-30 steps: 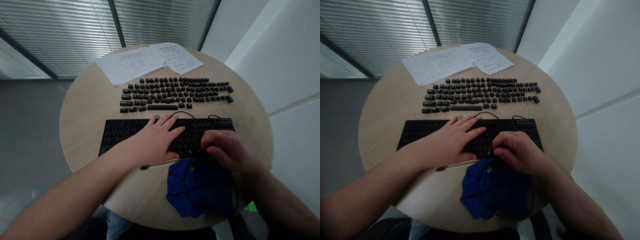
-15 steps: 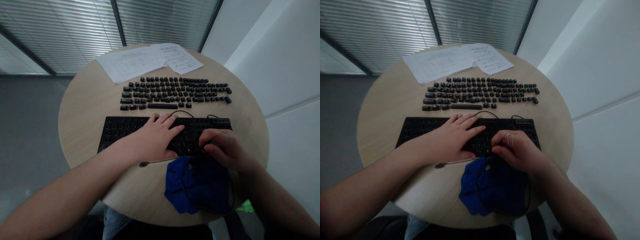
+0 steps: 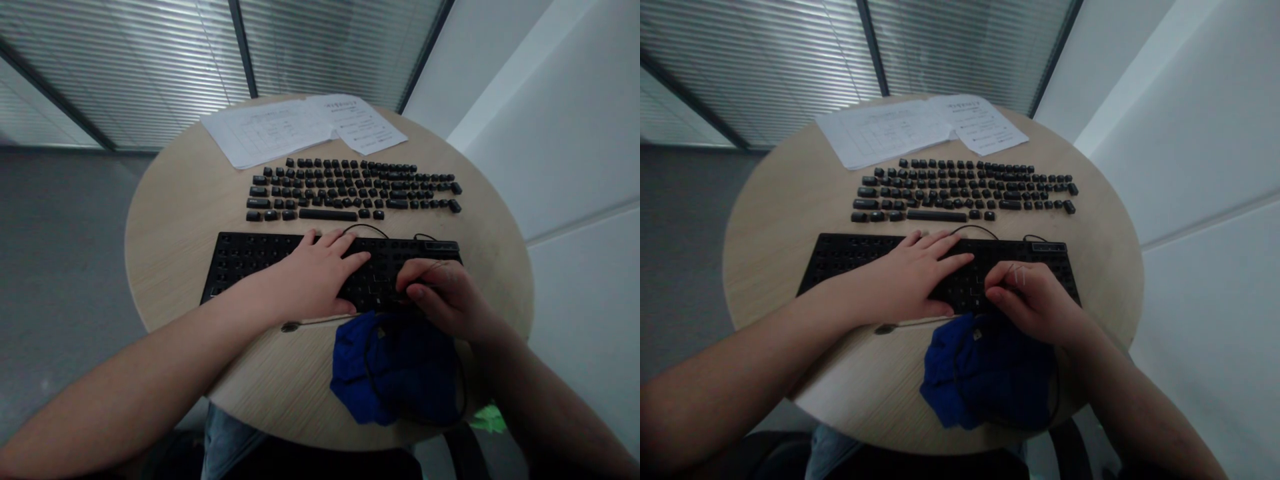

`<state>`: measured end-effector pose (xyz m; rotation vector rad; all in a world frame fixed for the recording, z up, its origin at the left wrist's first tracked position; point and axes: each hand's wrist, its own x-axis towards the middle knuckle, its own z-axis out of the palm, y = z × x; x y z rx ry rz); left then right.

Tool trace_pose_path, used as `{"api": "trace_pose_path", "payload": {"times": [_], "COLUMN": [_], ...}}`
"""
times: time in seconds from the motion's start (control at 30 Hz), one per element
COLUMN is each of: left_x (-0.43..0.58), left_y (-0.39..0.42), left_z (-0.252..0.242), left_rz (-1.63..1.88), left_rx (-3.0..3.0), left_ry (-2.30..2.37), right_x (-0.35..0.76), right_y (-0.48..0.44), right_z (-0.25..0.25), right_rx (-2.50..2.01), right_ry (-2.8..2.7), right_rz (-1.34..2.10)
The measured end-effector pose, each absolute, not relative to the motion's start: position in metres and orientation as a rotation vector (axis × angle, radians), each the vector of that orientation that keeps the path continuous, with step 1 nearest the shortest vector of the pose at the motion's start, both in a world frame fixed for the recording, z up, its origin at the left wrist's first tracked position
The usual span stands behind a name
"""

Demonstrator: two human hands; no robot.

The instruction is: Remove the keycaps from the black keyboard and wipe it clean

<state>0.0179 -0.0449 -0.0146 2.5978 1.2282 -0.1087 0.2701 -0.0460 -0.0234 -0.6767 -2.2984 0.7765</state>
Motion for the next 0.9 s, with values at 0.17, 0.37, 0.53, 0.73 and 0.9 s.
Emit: {"api": "trace_pose_path", "payload": {"times": [0.17,0.37,0.53,0.73,0.9], "left_x": [0.017,0.017,0.017,0.019,0.02], "left_y": [-0.045,-0.045,-0.044,-0.043,-0.044], "left_z": [-0.015,-0.015,-0.016,-0.015,-0.015], "left_rz": [-0.092,-0.09,-0.072,-0.103,-0.075], "left_rx": [2.606,2.603,2.601,2.592,2.577], "left_ry": [1.222,1.216,1.215,1.227,1.251], "right_x": [0.269,0.274,0.274,0.276,0.281], "right_y": [-0.045,-0.042,-0.041,-0.038,-0.039], "right_z": [-0.029,-0.032,-0.031,-0.036,-0.037], "right_rx": [-0.626,-0.545,-0.51,-0.557,-0.587], "right_ry": [-2.328,-2.443,-2.486,-2.44,-2.298], "right_rz": [0.76,0.737,0.801,0.785,0.874]}}
